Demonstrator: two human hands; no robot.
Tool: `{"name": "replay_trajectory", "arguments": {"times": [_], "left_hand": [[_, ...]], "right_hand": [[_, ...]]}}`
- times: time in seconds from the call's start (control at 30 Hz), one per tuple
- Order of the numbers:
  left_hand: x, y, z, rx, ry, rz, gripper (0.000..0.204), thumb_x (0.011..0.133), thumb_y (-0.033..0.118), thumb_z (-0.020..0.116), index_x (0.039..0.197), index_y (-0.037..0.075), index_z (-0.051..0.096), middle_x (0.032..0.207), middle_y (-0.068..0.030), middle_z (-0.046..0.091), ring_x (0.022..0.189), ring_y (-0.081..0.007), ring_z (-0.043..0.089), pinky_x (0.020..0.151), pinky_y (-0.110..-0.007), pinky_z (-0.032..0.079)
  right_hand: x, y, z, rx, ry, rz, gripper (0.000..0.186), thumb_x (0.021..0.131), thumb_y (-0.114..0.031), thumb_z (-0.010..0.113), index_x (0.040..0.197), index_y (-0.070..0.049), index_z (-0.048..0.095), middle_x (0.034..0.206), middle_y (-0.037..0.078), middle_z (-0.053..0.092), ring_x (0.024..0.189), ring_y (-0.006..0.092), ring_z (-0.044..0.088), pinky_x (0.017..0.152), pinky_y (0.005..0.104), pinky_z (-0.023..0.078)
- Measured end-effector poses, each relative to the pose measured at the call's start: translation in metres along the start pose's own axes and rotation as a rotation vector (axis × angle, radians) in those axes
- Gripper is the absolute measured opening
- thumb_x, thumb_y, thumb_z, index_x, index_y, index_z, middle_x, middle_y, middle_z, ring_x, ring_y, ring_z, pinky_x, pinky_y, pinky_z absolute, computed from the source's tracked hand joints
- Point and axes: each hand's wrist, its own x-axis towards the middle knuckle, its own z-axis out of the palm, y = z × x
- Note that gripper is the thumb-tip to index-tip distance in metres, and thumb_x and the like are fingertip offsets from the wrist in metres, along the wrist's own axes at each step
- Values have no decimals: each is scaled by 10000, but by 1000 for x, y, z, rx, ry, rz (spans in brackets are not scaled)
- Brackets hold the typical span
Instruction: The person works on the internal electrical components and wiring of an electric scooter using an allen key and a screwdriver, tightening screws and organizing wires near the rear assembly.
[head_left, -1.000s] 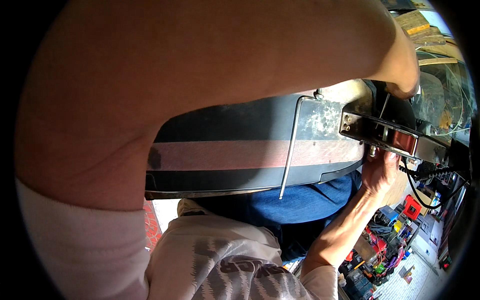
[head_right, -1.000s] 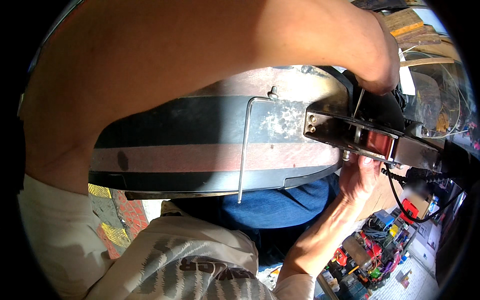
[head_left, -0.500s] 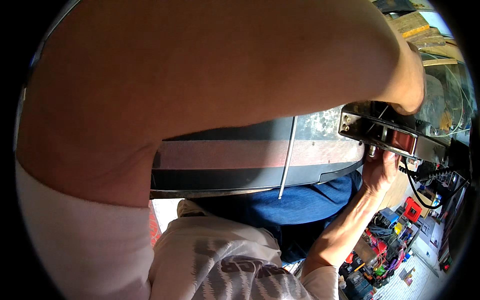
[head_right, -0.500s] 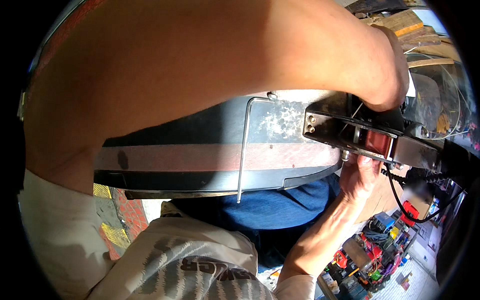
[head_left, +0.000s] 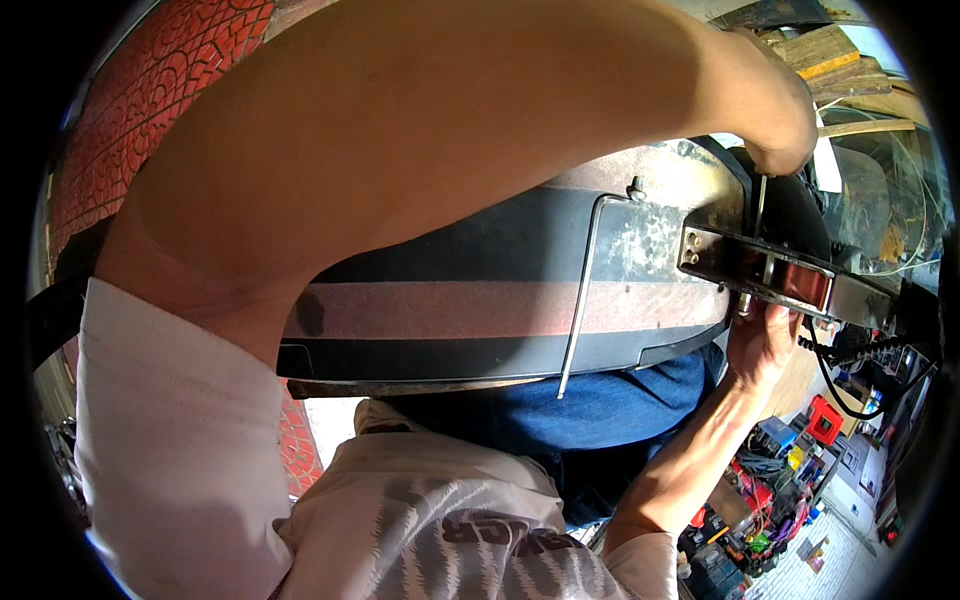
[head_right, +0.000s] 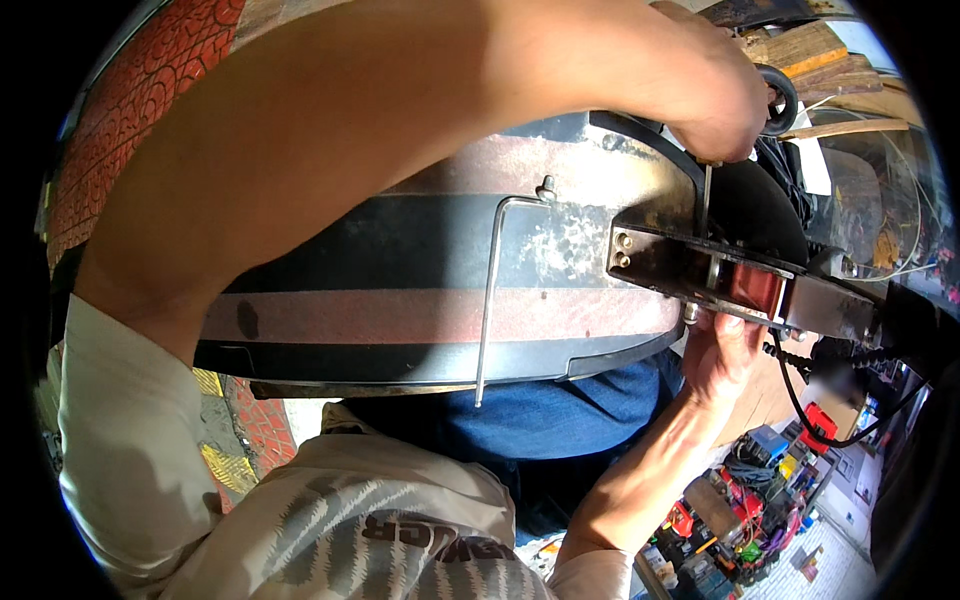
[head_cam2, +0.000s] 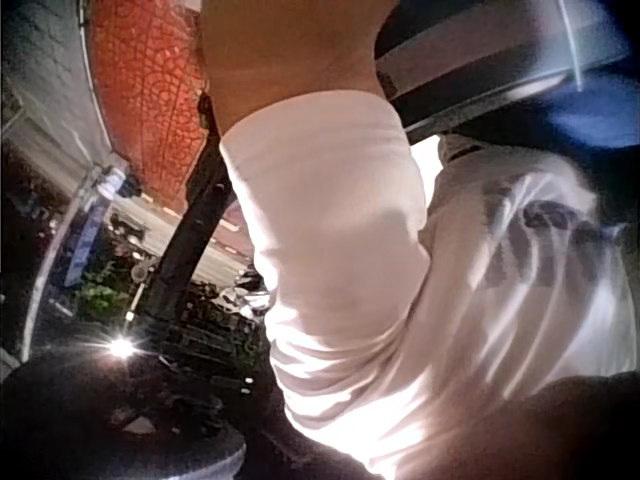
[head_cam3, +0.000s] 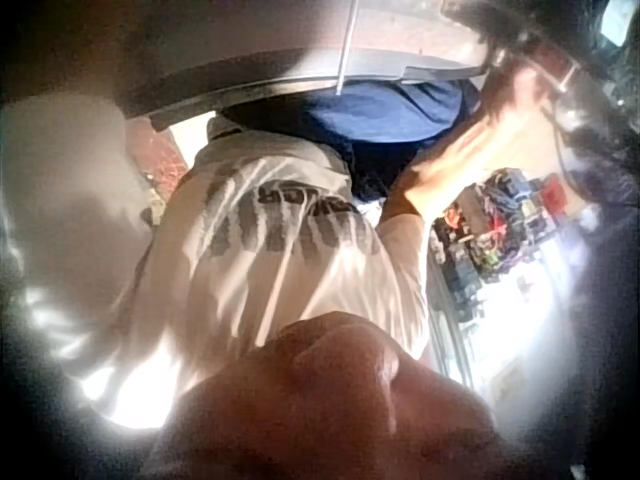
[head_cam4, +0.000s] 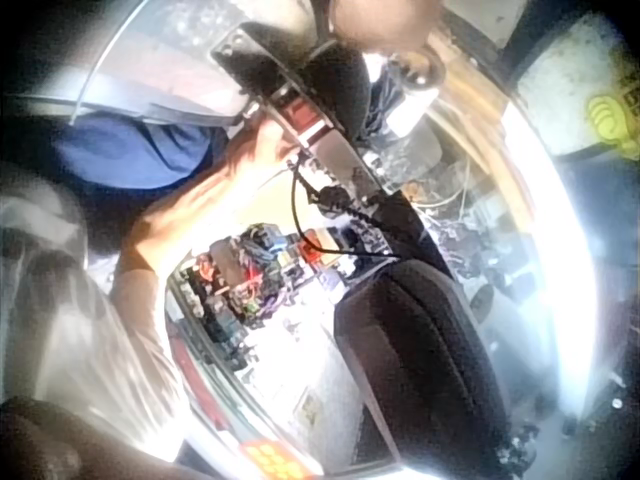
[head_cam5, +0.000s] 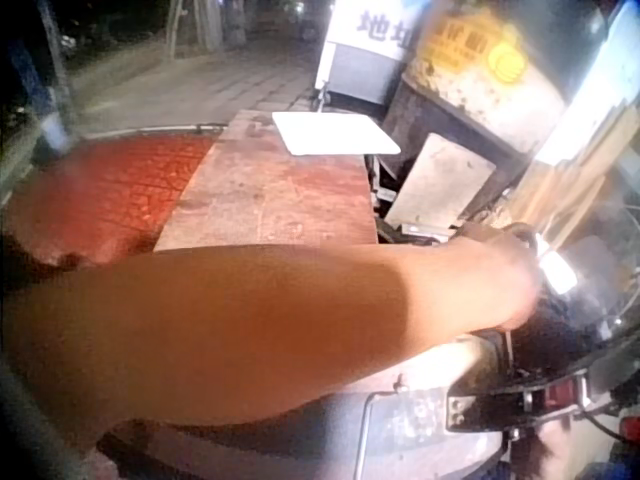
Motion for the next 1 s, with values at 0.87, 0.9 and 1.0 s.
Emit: {"name": "replay_trajectory", "arguments": {"times": [0.87,0.9,1.0], "left_hand": [[-119,-18,-52,-985,272,-385,323,1046,218,512,966,-21,715,768,-141,726,611,-225,689,561,-354,541],[-125,-2,-50,-1228,404,-516,324,1061,234,509,973,-16,695,736,-116,704,562,-195,656,518,-325,512],[-159,-5,-28,-1367,339,-406,307,1037,316,619,1073,19,691,759,-98,696,603,-185,656,541,-306,520]], "right_hand": [[6,-5,16,-62,-94,1,480,976,-292,785,1350,-33,634,1037,16,700,815,94,591,675,231,428],[5,-7,24,-58,-12,18,472,966,-305,795,1323,-36,643,1004,4,692,763,80,557,633,225,390],[9,-9,24,-104,-18,42,499,963,-312,795,1346,-32,645,989,1,684,759,65,528,627,224,374]]}}
